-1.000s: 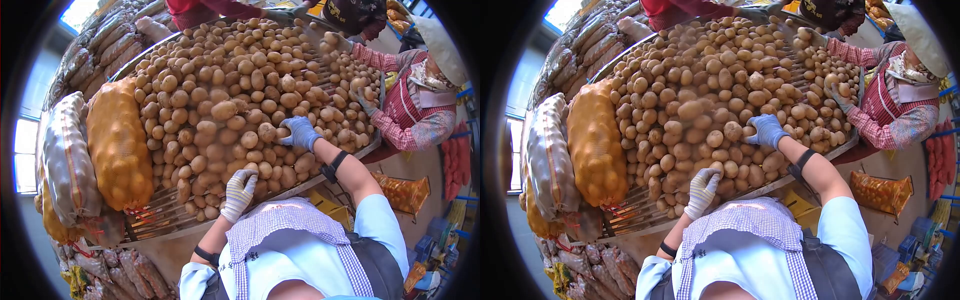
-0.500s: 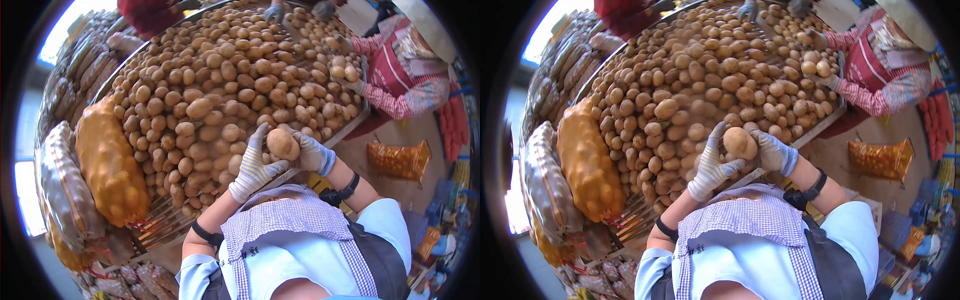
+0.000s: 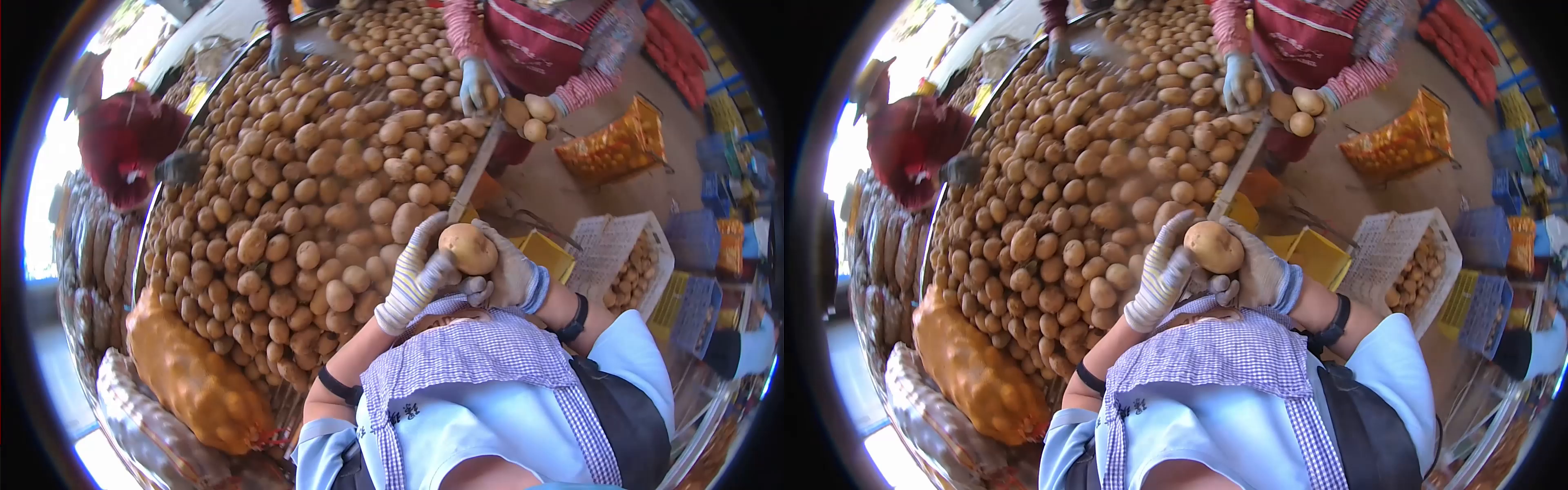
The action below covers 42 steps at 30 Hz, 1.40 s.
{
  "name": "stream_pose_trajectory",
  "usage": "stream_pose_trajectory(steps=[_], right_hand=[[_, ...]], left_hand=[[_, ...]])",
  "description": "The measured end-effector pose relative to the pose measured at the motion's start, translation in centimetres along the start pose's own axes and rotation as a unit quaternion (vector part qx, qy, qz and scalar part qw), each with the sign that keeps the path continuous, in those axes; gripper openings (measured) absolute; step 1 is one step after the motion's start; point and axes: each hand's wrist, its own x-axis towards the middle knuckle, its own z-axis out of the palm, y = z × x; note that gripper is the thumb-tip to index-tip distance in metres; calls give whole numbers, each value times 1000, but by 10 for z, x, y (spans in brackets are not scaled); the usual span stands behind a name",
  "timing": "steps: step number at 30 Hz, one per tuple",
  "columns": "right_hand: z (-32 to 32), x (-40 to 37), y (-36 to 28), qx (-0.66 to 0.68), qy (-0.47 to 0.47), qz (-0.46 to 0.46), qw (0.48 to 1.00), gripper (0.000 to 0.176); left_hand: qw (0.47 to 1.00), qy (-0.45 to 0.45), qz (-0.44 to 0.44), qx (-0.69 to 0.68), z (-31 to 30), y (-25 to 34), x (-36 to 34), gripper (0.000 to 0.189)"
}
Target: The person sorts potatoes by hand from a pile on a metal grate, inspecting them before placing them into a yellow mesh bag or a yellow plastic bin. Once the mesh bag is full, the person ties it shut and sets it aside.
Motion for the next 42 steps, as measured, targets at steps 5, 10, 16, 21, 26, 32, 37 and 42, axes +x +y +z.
stream_pose_trajectory(steps=[5,10,16,21,26,32,37,42], right_hand=[[2,-19,22,-98,213,-177,956,52],[-3,-45,31,-78,214,-269,936,48],[-28,-70,24,102,135,-220,961,55],[-35,-99,0,136,78,-309,938,53],[-94,-167,-38,166,215,-436,858,49],[-143,-260,-151,140,399,-471,774,39],[-55,-347,-304,41,410,-738,534,55],[-61,-299,-335,-162,454,-640,598,24]], left_hand=[[984,-105,-29,143,17,-20,22,49],[981,-120,-129,76,32,-47,51,24],[959,39,-274,-67,40,-70,75,22],[958,-25,-263,-113,-14,-120,65,26],[922,31,-351,-162,-30,-112,49,22],[921,73,-371,-93,-15,-105,51,18],[928,54,-348,-123,-4,-108,68,13],[936,66,-317,-136,-4,-107,75,16]])
